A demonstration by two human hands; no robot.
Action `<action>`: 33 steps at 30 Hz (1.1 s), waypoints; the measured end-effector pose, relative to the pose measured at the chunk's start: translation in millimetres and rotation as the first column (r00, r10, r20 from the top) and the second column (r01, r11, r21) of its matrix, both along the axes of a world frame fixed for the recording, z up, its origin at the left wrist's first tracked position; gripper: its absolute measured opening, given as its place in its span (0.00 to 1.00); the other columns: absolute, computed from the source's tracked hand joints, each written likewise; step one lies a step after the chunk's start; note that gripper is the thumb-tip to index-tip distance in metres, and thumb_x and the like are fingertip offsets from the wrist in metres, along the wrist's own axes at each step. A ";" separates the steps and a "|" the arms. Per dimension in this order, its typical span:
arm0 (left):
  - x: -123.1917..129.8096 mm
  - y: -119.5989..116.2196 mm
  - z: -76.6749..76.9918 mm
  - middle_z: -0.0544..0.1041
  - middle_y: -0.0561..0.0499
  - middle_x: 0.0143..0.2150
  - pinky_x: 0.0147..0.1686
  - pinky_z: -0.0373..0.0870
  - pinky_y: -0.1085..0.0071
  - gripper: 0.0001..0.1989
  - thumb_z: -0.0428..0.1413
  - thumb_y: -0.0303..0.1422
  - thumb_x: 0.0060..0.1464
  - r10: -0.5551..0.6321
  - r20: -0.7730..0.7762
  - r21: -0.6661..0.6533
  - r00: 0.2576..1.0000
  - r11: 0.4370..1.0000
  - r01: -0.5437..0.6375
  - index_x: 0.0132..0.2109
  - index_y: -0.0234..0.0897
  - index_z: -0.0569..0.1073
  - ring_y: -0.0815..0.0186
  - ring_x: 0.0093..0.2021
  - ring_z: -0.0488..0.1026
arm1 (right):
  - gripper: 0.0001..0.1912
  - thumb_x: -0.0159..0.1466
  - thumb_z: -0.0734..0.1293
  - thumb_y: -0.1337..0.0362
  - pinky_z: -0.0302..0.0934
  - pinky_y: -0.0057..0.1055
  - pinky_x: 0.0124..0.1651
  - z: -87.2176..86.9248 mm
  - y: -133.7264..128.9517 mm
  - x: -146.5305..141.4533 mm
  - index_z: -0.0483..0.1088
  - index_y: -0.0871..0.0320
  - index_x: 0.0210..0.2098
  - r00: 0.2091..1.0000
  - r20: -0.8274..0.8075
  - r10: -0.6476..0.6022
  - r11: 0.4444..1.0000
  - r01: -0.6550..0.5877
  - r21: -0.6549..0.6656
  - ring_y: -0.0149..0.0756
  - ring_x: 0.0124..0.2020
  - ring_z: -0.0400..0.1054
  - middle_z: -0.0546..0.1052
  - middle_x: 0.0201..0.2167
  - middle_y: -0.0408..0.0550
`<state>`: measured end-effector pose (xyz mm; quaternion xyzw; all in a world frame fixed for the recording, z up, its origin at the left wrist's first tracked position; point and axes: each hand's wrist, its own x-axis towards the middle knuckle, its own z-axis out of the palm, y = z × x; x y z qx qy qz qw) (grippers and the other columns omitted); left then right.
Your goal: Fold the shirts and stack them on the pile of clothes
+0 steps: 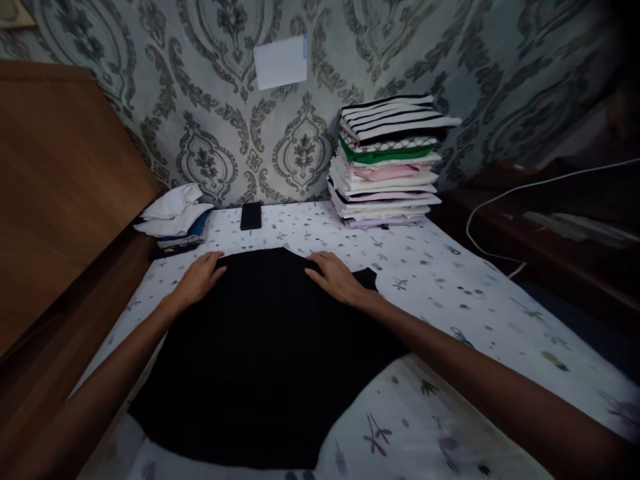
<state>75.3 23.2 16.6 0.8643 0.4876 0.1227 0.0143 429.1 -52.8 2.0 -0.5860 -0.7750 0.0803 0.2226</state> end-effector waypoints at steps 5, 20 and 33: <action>-8.3 67.1 -6.1 0.75 0.41 0.52 0.56 0.67 0.58 0.21 0.50 0.39 0.60 -0.093 -0.062 -0.080 0.994 0.993 0.088 0.57 0.35 0.69 0.54 0.54 0.71 | 0.20 0.66 0.66 0.57 0.60 0.41 0.56 2.1 73.4 -33.1 0.70 0.61 0.54 0.998 0.016 -0.066 0.985 0.068 -0.160 0.50 0.55 0.66 0.74 0.52 0.59; -23.4 18.5 23.7 0.74 0.48 0.38 0.41 0.66 0.64 0.03 0.50 0.30 0.56 -0.178 -0.030 0.019 0.984 0.984 0.179 0.38 0.40 0.68 0.59 0.39 0.71 | 0.03 0.60 0.65 0.68 0.56 0.30 0.39 17.8 54.6 -40.4 0.70 0.57 0.35 0.990 -0.110 0.088 0.993 -0.096 -0.072 0.37 0.37 0.67 0.75 0.34 0.46; -25.9 -39.4 14.6 0.73 0.44 0.39 0.44 0.66 0.58 0.10 0.43 0.29 0.62 -0.145 -0.272 0.069 0.951 0.983 0.169 0.40 0.40 0.69 0.54 0.42 0.69 | 0.10 0.66 0.60 0.72 0.56 0.39 0.49 5.4 -12.2 -48.0 0.71 0.56 0.42 0.931 0.239 0.276 0.957 -0.290 0.027 0.44 0.44 0.67 0.76 0.41 0.52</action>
